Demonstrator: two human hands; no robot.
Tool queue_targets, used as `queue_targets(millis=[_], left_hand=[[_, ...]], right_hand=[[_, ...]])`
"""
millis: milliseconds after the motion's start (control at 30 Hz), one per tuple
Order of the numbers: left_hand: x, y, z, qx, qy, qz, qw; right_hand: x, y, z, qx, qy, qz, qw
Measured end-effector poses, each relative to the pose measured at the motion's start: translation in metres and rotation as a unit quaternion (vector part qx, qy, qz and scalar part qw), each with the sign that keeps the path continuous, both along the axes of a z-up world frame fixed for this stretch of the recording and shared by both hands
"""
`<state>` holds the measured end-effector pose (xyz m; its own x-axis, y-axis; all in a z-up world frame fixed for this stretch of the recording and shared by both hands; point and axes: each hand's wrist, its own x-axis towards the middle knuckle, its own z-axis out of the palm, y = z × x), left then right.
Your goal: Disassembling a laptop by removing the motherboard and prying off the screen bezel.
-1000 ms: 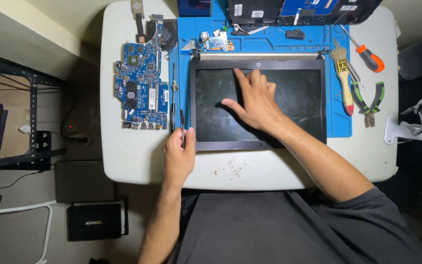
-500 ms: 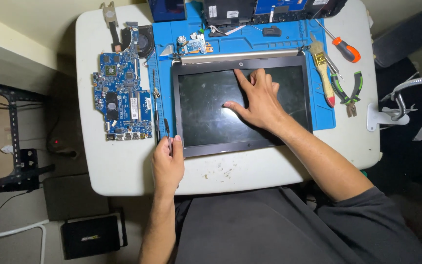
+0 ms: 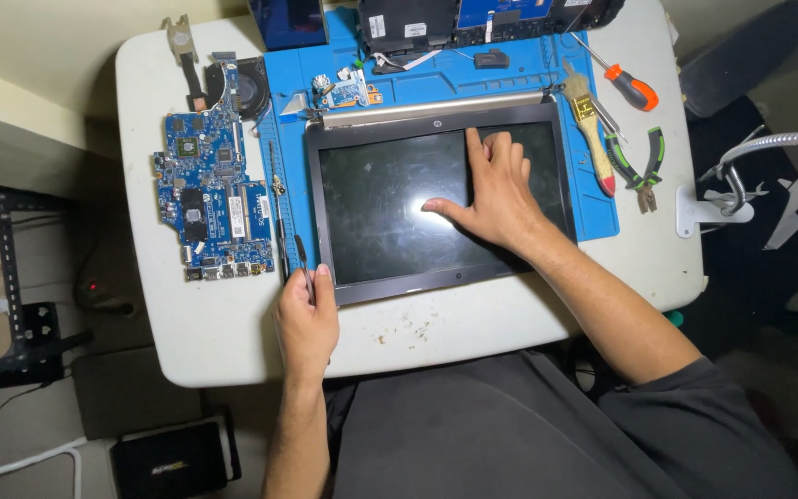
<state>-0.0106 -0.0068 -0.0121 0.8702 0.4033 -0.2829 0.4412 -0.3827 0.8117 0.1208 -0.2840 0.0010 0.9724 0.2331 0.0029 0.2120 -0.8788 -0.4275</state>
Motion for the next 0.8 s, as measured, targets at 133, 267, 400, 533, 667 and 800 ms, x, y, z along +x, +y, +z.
queue_targets(millis=[133, 267, 400, 533, 667, 800], left_hand=[[0.0, 0.002, 0.0, -0.005, 0.008, -0.006, 1.0], [0.0, 0.002, -0.002, -0.001, 0.009, -0.01, 1.0], [0.001, 0.002, -0.005, 0.021, 0.021, -0.005, 1.0], [-0.004, 0.002, -0.006, 0.034, 0.027, -0.004, 0.999], [-0.002, 0.001, -0.008, 0.042, 0.016, -0.001, 0.999], [-0.002, 0.003, -0.01, 0.047, 0.02, 0.0, 0.999]], right_hand=[[-0.006, -0.02, 0.005, -0.039, -0.005, -0.004, 0.999], [-0.008, -0.043, -0.004, -0.059, -0.005, -0.042, 0.997], [-0.007, -0.052, -0.003, -0.05, -0.008, -0.077, 0.996], [-0.013, -0.049, 0.004, -0.05, -0.012, -0.108, 0.993], [-0.011, -0.046, 0.011, -0.021, -0.007, -0.148, 0.989], [-0.012, -0.046, 0.007, -0.023, 0.004, -0.156, 0.988]])
